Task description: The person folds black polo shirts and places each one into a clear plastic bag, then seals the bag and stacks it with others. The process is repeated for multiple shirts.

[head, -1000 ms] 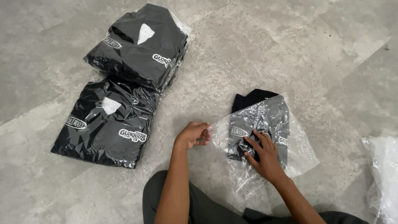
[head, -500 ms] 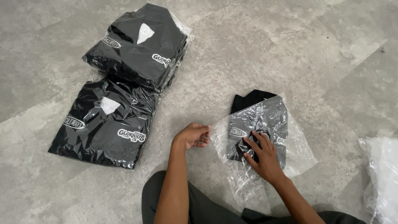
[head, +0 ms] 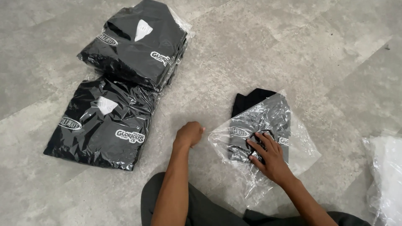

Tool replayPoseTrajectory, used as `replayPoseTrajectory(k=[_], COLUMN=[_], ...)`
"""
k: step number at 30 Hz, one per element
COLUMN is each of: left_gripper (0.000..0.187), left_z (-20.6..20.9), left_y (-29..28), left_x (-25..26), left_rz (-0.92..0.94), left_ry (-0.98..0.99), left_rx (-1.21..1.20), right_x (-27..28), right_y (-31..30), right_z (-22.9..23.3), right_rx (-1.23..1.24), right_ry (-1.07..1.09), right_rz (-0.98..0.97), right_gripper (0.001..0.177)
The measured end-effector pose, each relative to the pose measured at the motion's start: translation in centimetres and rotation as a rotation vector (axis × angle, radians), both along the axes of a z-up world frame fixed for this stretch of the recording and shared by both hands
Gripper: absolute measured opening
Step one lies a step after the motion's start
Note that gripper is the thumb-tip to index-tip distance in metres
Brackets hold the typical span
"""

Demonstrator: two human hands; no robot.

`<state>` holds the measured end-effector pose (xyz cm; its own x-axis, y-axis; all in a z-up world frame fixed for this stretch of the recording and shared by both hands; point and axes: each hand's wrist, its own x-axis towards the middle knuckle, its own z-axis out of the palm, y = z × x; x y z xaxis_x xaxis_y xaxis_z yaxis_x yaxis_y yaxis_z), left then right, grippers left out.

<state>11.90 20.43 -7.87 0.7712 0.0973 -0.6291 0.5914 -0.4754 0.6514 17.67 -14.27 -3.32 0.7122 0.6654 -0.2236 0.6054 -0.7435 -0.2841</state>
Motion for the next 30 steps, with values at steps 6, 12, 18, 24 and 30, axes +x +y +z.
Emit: replayPoseTrajectory(k=[6, 12, 18, 24, 30], left_gripper=[0.036, 0.038, 0.037, 0.033, 0.022], left_z=[5.0, 6.2, 4.8, 3.8, -1.1], left_y=[-0.5, -0.3, -0.1, -0.4, -0.4], left_x=[-0.6, -1.1, -1.1, -0.7, 0.2], left_rz=[0.072, 0.047, 0.083, 0.049, -0.034], left_ry=[0.021, 0.105, 0.1, 0.071, -0.007], left_rx=[-0.18, -0.467, -0.551, -0.373, -0.096], right_x=[0.3, 0.2, 0.1, 0.2, 0.5], right_y=[-0.4, -0.5, -0.4, -0.3, -0.4], right_z=[-0.4, -0.6, -0.1, 0.0, 0.0], right_rx=[0.024, 0.035, 0.029, 0.003, -0.004], right_ry=[-0.006, -0.024, 0.031, 0.011, 0.027], right_rz=[0.013, 0.021, 0.004, 0.013, 0.031], right_gripper=[0.053, 0.054, 0.054, 0.055, 0.054])
